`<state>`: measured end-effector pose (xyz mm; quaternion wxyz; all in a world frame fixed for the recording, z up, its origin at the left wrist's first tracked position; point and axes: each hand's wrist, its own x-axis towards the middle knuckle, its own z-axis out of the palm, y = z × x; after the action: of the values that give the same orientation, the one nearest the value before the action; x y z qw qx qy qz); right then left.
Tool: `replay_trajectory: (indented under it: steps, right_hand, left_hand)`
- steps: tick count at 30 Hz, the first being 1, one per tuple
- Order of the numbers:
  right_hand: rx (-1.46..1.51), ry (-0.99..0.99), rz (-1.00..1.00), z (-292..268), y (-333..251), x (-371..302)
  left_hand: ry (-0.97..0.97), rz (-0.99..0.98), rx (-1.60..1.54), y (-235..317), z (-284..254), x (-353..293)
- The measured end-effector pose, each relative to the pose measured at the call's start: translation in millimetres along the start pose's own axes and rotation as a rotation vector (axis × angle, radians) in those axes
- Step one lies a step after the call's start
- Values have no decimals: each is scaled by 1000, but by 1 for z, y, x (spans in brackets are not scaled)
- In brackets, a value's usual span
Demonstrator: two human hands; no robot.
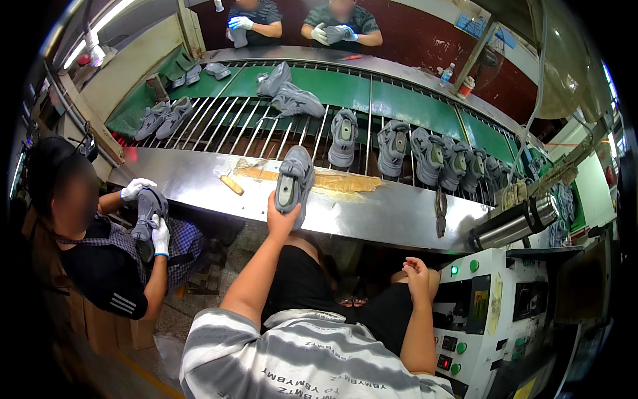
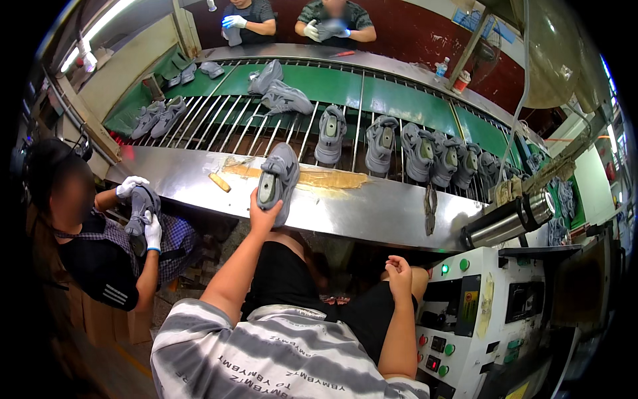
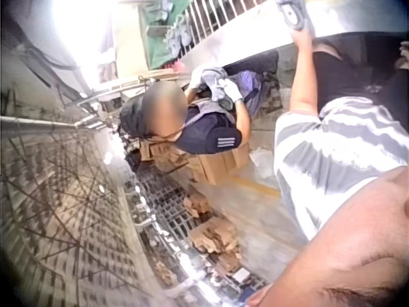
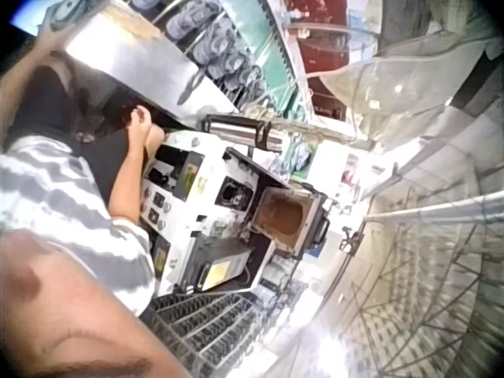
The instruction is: The person picks up grey shoe uppers and soles from a conveyor belt, places them into a sole-pressing machine to join them, and then places the assembled shoes back onto the belt.
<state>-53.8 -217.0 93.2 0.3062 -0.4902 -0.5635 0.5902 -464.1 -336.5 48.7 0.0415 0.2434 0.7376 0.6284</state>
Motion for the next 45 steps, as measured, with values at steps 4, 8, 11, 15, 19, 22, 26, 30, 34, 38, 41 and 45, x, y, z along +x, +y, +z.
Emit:
replay_trajectory:
  steps: [4,8,11,15,19,22,26,30,34,38,41,45]
  right_hand:
    - [8,10,17,-3,15,4]
    - [-74,29,-5,7,14,22]
    - [-162,38,-48,19,16,50]
    - [-329,60,-139,33,17,103]
    - [-602,29,-360,58,-4,159]
    - [-831,-22,-576,78,-3,190]
    - [-959,-70,-657,94,0,202]
    - [-980,-118,-618,96,-2,206]
    - [-968,-110,-588,95,3,211]
    - [-980,-120,-539,94,1,216]
    - [-960,-95,-547,97,-1,217]
    - [-949,-67,-543,96,-4,220]
  left_hand:
    - [-18,23,30,-4,32,51]
    - [1,14,69,-16,70,103]
    - [15,-67,171,-10,97,141]
    - [3,-94,241,-14,132,182]
    - [-42,-37,158,-36,149,208]
    - [-106,2,134,-44,157,214]
    - [-196,22,114,-61,162,217]
    - [-342,-97,116,-51,142,219]
    - [-796,-146,95,-53,108,279]
    - [-720,100,489,-39,136,386]
    - [-527,756,752,-22,218,455]
    - [-815,1066,1051,-31,291,500]
